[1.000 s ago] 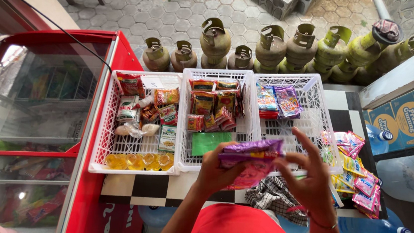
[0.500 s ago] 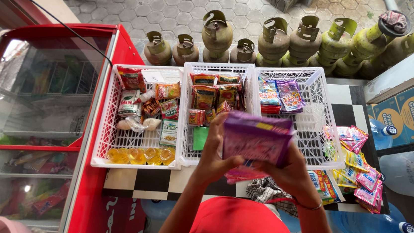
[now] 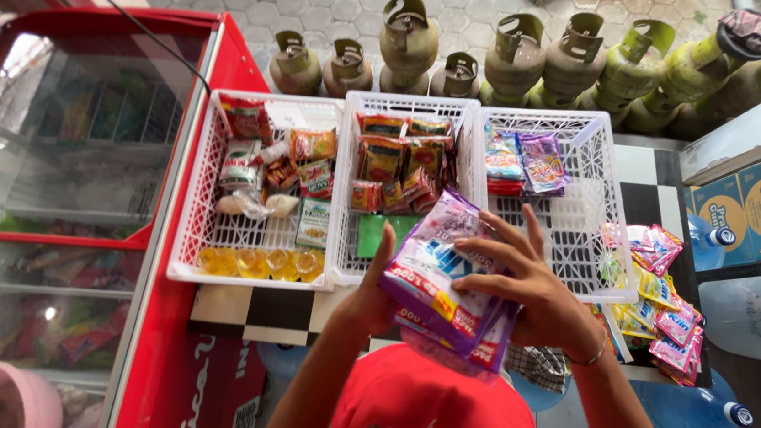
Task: The person wipes multiple snack packets with a cloth, handling them one at a time. They pick up each packet, wipe it on all sides, and place it back into a white basket on a checkered counter.
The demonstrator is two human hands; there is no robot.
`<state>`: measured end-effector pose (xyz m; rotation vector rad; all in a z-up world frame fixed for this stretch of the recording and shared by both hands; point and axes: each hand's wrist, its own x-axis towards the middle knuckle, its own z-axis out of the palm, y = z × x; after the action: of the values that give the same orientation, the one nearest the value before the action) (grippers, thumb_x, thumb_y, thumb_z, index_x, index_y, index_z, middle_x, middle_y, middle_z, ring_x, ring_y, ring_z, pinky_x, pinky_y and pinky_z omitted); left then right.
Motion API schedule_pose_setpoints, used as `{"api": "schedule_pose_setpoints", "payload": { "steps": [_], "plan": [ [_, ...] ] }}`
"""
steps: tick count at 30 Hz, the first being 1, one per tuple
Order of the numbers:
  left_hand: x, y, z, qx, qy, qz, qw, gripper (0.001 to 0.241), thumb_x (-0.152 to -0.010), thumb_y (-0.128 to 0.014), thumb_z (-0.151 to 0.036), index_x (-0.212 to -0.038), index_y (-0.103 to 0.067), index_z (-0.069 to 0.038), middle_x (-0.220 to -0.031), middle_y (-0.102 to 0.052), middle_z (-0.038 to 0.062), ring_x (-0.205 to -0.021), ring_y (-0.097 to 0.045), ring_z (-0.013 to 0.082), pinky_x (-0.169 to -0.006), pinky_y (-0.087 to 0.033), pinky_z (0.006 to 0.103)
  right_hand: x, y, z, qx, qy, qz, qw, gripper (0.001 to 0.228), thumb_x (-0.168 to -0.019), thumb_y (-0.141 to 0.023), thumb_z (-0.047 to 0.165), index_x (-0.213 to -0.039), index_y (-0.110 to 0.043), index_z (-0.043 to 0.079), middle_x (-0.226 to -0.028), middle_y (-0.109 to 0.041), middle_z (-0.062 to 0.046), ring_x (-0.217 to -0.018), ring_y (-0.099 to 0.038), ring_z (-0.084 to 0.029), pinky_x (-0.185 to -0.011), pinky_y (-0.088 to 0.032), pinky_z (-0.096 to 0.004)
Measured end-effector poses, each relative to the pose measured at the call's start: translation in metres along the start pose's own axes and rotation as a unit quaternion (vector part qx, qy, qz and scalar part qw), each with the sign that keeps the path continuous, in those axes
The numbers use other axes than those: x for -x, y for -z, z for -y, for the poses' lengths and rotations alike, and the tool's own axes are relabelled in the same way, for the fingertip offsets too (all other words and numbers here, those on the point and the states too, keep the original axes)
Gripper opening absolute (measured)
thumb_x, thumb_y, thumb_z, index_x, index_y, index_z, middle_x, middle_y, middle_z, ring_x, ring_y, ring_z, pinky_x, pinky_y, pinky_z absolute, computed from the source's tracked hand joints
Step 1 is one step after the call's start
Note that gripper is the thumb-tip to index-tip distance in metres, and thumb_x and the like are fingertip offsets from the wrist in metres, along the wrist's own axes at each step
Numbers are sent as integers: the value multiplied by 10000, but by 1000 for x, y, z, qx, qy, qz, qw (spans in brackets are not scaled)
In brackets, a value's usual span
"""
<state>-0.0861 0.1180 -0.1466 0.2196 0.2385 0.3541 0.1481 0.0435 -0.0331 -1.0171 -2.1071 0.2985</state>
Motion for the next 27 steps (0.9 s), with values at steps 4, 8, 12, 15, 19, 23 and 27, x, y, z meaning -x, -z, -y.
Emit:
{"api": "schedule_pose_setpoints", "payload": {
  "steps": [4, 8, 12, 15, 19, 23, 27],
  "plan": [
    [2, -1, -1, -31, 71, 10, 997, 743, -918, -576, -558, -1410, -552, -2, -1292, -685, 200, -1144, -695, 291, -1043, -536, 464, -12, 24, 20, 52, -63, 115, 990, 800, -510, -869, 154, -1272, -668, 295, -1584, -460, -133, -1581, -193, -389, -1258, 8, -588],
    [1, 7, -6, -22, 45, -23, 998, 615, -925, -599, -343, -1383, -552, 65, -1273, -682, 222, -1114, -703, 305, -1007, -561, 464, -12, 37, 32, 5, -102, 137, 985, 868, -591, -770, 181, -1431, -555, 157, -1628, -354, -222, -1568, -143, -442, -1246, -37, -611],
    [3, 4, -13, -57, 34, -71, 995, 610, -935, -607, -360, -1373, -551, 61, -1234, -672, 230, -1062, -694, 315, -962, -574, 467, -4, 31, 29, 126, -25, 99, 987, 675, -739, -818, 236, -1366, -586, 145, -1534, -499, -171, -1487, -379, -379, -1258, -186, -625],
    [0, -17, -14, -114, 29, -81, 990, 744, -893, -575, -539, -1402, -557, 3, -1271, -679, 177, -1118, -681, 268, -994, -558, 431, 3, 30, 21, 124, 8, 46, 991, 519, -812, -795, 175, -1296, -621, 102, -1393, -638, -145, -1347, -592, -347, -1181, -421, -564],
    [16, -47, -20, -165, -47, 59, 983, 996, -765, -551, -829, -1371, -556, -39, -1299, -690, 109, -1187, -682, 192, -1028, -542, 359, 17, 17, 12, 58, -29, -70, 995, 539, -821, -817, 219, -1265, -583, 20, -1219, -704, -195, -1173, -719, -354, -993, -602, -448],
    [37, -64, -10, -542, -266, 22, 797, 698, -851, -880, -342, -1362, -563, 13, -1269, -698, 127, -1189, -678, 195, -1061, -553, 368, 31, -2, 1, 45, -72, -195, 977, 514, -842, -852, 219, -1236, -610, -5, -1138, -736, -182, -959, -749, -263, -832, -589, -321],
    [34, -59, 13, -624, -274, -82, 727, 530, -831, -902, -165, -1275, -651, -21, -1130, -751, 99, -1019, -719, 179, -899, -564, 316, 47, -14, 0, 80, -139, -219, 962, 461, -822, -870, 172, -1187, -673, -31, -1033, -746, -146, -807, -722, -191, -702, -532, -256]
  ]
}}
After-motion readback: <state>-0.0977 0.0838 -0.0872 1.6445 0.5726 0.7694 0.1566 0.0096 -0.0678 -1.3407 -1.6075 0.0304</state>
